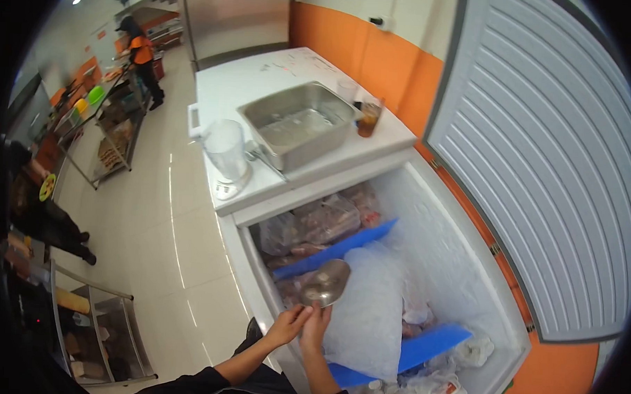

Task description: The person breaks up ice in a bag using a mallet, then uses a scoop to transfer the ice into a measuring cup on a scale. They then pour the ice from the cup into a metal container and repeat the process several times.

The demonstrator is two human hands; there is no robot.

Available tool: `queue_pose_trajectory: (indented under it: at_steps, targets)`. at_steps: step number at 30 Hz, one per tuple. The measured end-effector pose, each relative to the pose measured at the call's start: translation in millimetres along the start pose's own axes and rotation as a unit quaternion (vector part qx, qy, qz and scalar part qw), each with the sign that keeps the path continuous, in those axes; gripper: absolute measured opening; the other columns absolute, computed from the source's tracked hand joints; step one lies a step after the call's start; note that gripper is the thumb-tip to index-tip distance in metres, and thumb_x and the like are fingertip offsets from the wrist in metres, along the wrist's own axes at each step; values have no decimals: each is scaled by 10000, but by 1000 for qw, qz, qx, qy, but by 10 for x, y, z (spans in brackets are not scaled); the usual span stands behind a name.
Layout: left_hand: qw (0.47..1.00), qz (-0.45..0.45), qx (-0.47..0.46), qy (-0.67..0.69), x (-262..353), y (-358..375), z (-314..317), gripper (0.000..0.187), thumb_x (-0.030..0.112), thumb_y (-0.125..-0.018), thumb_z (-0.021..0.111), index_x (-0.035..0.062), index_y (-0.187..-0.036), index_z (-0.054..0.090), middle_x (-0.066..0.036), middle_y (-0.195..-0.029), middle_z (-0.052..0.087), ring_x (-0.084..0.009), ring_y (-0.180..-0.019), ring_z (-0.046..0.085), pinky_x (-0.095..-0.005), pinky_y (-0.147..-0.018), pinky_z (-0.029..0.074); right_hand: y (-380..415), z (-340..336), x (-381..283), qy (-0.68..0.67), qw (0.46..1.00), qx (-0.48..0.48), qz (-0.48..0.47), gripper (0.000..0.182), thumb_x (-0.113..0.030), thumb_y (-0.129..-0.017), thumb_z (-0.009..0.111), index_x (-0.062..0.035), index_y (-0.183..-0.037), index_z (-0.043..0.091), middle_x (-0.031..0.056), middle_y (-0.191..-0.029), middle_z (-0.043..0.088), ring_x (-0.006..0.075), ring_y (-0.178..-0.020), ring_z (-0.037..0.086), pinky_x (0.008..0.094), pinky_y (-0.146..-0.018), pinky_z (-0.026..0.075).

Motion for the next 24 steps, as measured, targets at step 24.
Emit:
queue_pose_trajectory:
  at_steps: [24]
  targets:
    - [475, -406, 726, 288, -3419, 3874, -2041, 199, 117, -821, 439, 38, -656, 519, -59, -532, 520, -179, -416, 512, -301, -350, 391, -2124, 2777, 430, 705, 468, -127, -517, 264, -84, -771, 511, -38, -1031, 518, 98, -750, 627, 268, -693, 625, 480, -722, 416]
Point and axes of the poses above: each hand's wrist, its own y-axis away from the middle knuckle, its own z-axis out of the palm, x = y × z, the point moved 2 cm from there along -y, towards the middle knuckle
